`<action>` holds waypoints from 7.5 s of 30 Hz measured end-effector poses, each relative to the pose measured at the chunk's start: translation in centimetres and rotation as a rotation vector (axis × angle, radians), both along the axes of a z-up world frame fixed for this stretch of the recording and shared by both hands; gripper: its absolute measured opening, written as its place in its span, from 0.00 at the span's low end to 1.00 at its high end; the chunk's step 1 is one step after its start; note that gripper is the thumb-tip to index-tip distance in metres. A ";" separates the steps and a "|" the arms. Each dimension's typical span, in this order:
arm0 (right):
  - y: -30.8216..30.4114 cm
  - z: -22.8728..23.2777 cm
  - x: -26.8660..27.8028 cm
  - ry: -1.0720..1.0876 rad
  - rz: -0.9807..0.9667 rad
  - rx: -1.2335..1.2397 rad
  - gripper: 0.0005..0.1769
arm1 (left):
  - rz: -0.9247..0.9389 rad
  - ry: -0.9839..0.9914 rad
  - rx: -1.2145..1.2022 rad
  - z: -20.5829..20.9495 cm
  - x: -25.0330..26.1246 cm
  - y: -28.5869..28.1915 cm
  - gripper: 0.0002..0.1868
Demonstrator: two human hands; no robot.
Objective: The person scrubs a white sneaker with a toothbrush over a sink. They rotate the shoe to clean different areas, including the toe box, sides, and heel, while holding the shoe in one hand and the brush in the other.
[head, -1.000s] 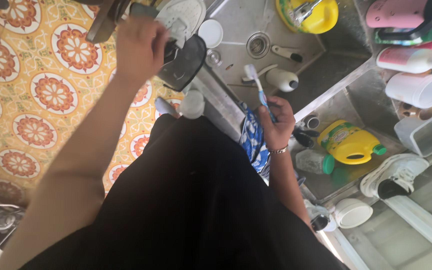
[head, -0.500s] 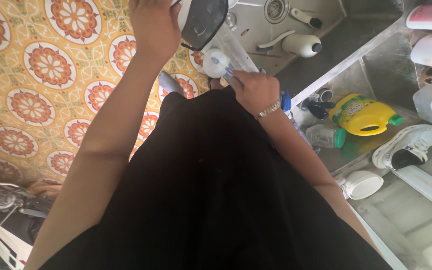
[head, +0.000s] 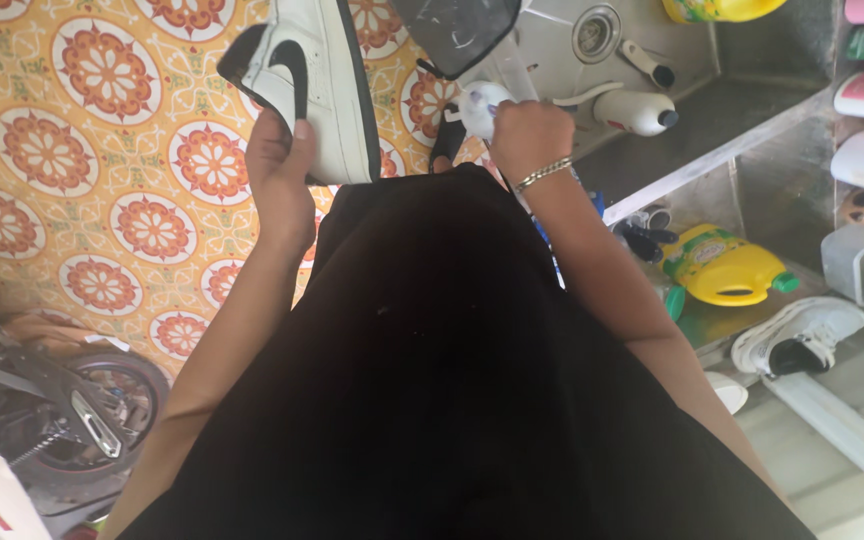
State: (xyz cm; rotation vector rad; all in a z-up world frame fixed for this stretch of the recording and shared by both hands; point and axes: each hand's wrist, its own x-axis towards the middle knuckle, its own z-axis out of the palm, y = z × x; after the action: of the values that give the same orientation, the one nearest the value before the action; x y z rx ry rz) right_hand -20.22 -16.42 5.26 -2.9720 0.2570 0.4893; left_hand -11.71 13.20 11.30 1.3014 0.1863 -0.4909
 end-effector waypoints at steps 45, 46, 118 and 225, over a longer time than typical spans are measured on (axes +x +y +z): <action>-2.8 12.3 -4.6 -0.767 0.075 1.022 0.09 | -0.419 -0.297 -0.156 10.2 0.9 -3.6 0.14; -2.7 12.4 -4.4 -0.789 0.103 1.013 0.09 | -0.415 -0.289 -0.159 10.2 0.7 -3.5 0.14; -2.1 -1.3 0.0 -0.244 0.174 -0.019 0.06 | -0.059 -0.111 0.046 6.5 -1.8 -0.3 0.13; -2.8 5.7 -4.3 -0.606 0.230 0.003 0.07 | -0.259 -0.360 0.293 8.9 0.2 -0.3 0.09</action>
State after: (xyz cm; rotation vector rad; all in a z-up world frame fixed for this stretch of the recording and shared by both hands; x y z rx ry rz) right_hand -24.48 -19.19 11.00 -2.9819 -0.1465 -0.3992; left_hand -11.55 12.89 20.21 1.6890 -0.2222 -0.4491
